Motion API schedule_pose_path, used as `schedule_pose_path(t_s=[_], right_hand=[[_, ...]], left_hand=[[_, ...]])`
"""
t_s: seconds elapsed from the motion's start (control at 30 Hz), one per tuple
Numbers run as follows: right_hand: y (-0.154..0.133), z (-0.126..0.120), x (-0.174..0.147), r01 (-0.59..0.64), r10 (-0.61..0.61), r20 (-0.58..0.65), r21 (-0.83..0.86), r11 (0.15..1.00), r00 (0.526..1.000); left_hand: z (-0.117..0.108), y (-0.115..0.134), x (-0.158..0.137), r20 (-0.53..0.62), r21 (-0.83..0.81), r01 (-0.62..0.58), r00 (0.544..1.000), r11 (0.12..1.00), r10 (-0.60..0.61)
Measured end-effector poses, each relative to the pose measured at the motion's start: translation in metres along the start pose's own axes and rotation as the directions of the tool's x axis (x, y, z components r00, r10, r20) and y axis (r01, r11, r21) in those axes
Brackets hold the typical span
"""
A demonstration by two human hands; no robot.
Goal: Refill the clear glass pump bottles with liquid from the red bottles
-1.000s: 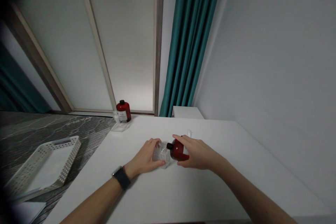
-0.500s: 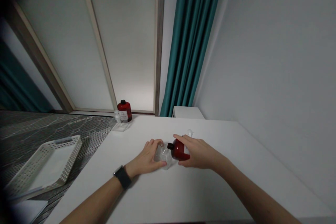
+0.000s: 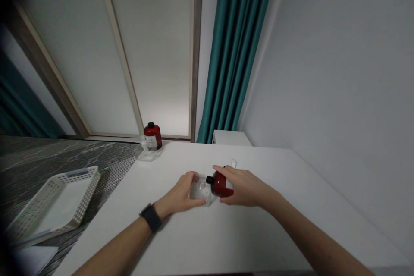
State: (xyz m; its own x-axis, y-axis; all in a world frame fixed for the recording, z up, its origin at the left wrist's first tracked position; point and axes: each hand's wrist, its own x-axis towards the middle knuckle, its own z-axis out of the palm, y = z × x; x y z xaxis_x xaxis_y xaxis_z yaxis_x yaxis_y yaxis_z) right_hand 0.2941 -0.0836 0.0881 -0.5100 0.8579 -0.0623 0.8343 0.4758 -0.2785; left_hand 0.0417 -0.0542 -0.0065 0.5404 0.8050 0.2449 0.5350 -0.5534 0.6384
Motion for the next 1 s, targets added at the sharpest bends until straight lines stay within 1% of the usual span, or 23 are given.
schedule_pose_path(t_s=[0.13,0.33,1.0], right_hand=[[-0.001,-0.001,0.001,-0.006,0.006,-0.002,0.008,1.000,1.000],[-0.003,-0.004,0.001,-0.016,0.016,0.019,-0.010,1.000,1.000],[-0.010,-0.010,0.007,0.026,-0.025,0.028,-0.043,0.999,0.999]], left_hand=[[0.000,0.001,0.000,-0.019,0.000,-0.007,1.000,1.000,0.006],[0.001,0.001,0.001,-0.013,0.033,0.006,1.000,0.999,-0.005],[0.000,0.001,0.000,-0.013,0.046,-0.005,1.000,0.999,0.005]])
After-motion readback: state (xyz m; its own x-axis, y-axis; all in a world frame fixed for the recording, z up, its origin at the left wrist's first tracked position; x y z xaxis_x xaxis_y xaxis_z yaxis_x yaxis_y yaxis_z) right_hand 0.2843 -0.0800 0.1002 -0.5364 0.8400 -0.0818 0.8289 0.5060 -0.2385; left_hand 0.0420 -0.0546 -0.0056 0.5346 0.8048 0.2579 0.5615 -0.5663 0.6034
